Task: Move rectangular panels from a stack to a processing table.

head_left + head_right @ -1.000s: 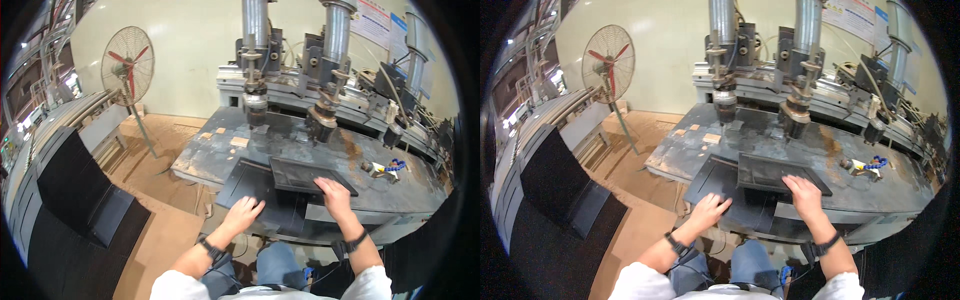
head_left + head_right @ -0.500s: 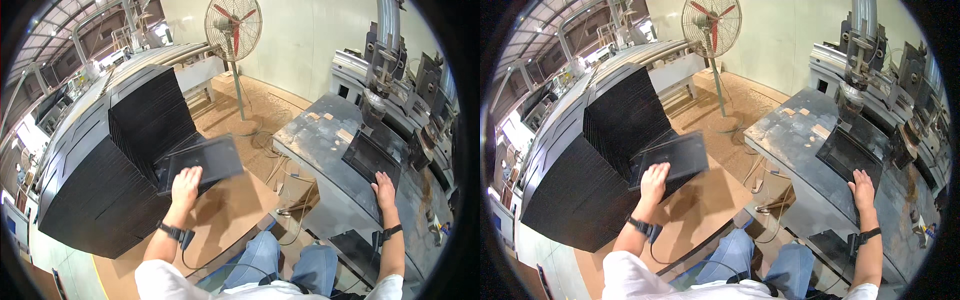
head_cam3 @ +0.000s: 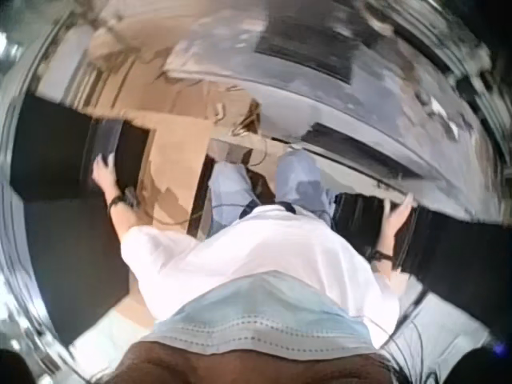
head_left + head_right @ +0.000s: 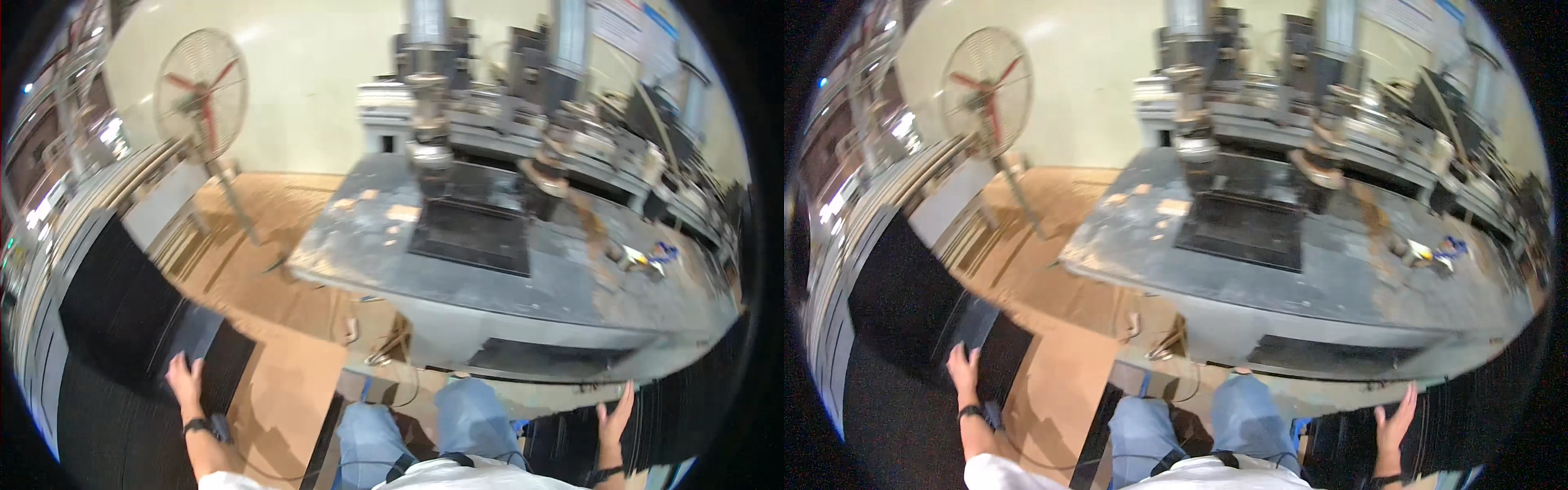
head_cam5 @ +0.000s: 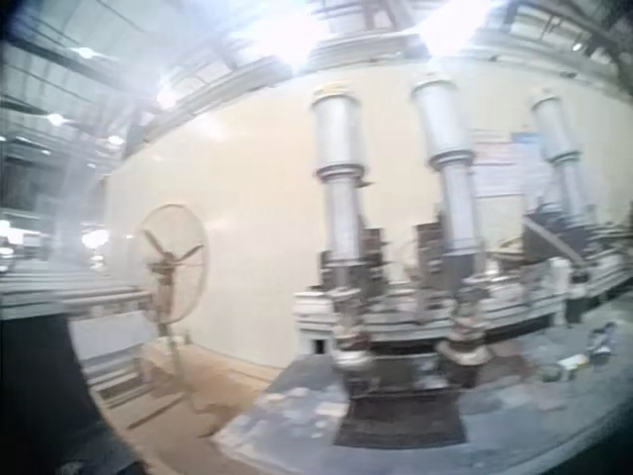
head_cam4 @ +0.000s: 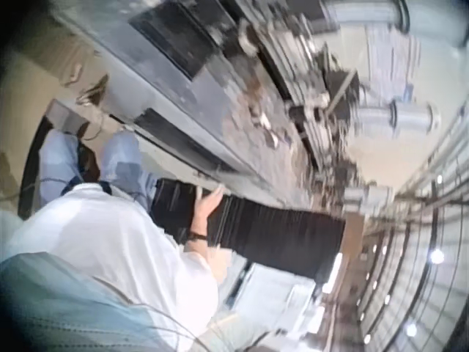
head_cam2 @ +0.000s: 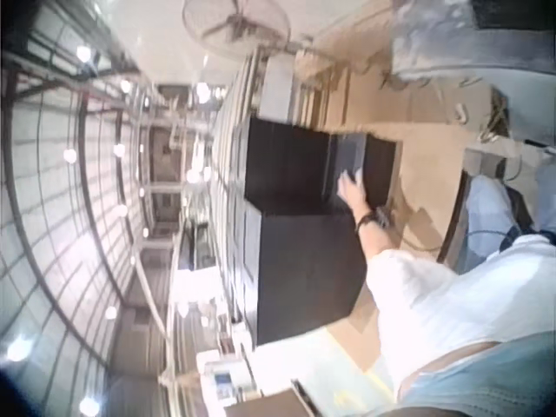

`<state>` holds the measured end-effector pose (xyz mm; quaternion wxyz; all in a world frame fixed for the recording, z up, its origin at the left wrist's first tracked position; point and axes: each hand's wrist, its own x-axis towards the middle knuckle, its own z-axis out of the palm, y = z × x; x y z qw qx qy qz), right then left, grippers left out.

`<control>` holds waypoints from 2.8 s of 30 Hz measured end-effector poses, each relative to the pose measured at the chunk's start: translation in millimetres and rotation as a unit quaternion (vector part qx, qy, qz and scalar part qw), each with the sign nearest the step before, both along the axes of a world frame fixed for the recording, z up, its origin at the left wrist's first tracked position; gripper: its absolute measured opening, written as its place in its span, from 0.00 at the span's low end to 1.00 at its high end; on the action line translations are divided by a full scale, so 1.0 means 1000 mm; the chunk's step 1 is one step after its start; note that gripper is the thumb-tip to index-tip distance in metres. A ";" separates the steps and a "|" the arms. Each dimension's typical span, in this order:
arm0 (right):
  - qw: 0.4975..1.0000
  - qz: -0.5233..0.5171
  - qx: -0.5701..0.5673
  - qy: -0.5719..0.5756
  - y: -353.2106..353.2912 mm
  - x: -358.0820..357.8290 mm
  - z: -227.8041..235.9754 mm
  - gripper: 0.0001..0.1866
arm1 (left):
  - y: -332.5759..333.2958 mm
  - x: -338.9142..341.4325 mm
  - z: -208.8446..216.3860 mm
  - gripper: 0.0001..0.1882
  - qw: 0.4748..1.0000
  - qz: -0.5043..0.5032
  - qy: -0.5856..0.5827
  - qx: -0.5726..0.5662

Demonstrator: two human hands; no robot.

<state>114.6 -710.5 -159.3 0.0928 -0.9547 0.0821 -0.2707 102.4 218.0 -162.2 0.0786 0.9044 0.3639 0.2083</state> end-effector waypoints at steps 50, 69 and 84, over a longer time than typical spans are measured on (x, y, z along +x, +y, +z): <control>0.924 0.380 -0.040 0.004 0.240 0.271 0.094 0.28 | -0.048 0.004 0.002 0.35 0.975 0.056 0.150 0.156; 0.959 -0.228 -0.015 0.167 -0.033 -0.157 -0.083 0.38 | -0.444 0.285 0.069 0.29 0.801 -0.571 -0.155 0.088; 0.940 0.323 -0.088 -0.068 0.146 0.152 0.170 0.29 | -0.456 0.231 0.056 0.31 0.795 -0.587 -0.116 0.101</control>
